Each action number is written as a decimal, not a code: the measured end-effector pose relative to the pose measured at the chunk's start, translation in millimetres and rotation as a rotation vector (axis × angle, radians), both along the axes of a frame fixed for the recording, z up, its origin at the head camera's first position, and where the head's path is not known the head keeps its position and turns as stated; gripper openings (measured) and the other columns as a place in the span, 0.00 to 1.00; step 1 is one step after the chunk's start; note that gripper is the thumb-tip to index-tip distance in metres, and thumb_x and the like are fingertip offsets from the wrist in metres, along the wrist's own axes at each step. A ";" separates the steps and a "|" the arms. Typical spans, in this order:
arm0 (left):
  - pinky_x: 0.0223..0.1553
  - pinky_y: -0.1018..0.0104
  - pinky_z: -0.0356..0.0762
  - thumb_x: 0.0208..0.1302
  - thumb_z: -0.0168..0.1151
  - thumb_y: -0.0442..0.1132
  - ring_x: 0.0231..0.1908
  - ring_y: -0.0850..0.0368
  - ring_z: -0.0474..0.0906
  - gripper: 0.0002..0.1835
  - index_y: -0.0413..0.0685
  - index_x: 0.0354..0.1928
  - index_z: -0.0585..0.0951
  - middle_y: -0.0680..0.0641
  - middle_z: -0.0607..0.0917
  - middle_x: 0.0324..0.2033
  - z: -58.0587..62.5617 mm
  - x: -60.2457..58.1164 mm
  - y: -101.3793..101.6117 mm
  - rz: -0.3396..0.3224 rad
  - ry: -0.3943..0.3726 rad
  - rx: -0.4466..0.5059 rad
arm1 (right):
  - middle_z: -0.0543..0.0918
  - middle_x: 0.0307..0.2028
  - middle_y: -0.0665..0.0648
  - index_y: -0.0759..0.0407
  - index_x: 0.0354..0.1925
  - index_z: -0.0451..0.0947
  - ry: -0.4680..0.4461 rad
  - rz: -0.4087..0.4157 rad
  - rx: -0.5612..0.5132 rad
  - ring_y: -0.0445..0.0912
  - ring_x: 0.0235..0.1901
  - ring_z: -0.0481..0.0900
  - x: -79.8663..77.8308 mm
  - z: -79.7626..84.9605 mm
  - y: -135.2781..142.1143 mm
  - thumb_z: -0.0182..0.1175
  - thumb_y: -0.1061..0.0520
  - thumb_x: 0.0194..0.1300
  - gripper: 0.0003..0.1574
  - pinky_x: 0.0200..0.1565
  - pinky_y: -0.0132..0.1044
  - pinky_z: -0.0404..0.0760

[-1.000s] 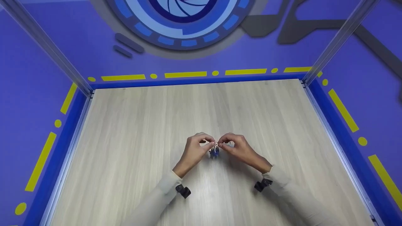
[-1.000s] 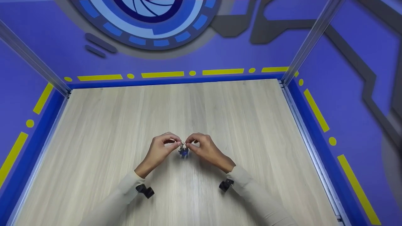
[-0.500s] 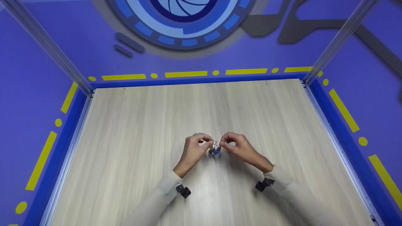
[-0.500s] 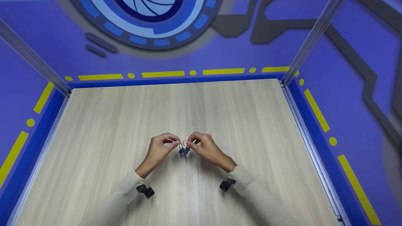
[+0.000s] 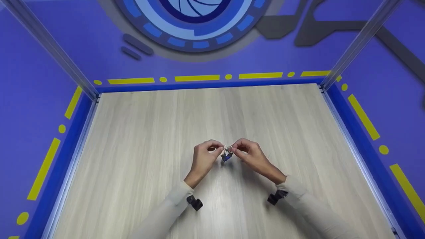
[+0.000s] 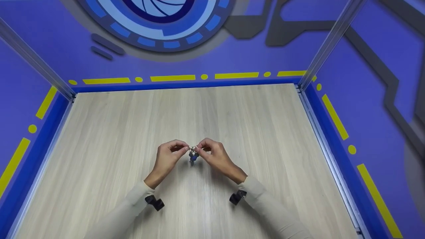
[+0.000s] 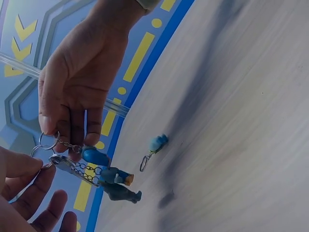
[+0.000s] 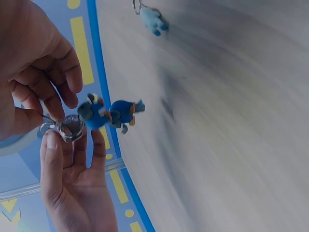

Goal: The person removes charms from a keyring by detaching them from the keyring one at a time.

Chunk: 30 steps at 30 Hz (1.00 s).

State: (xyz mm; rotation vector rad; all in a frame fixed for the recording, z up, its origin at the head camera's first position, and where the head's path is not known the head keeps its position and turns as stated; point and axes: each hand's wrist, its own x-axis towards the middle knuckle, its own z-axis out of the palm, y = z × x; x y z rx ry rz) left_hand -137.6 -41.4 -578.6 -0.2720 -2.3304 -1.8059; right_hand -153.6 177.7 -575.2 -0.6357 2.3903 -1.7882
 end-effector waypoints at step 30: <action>0.49 0.54 0.84 0.66 0.78 0.30 0.42 0.57 0.85 0.05 0.48 0.37 0.93 0.55 0.93 0.35 4.9 -1.7 3.9 -0.024 0.152 -0.208 | 0.92 0.40 0.57 0.63 0.43 0.87 0.022 -0.020 0.069 0.53 0.42 0.90 0.6 7.6 7.8 0.69 0.61 0.78 0.05 0.44 0.36 0.84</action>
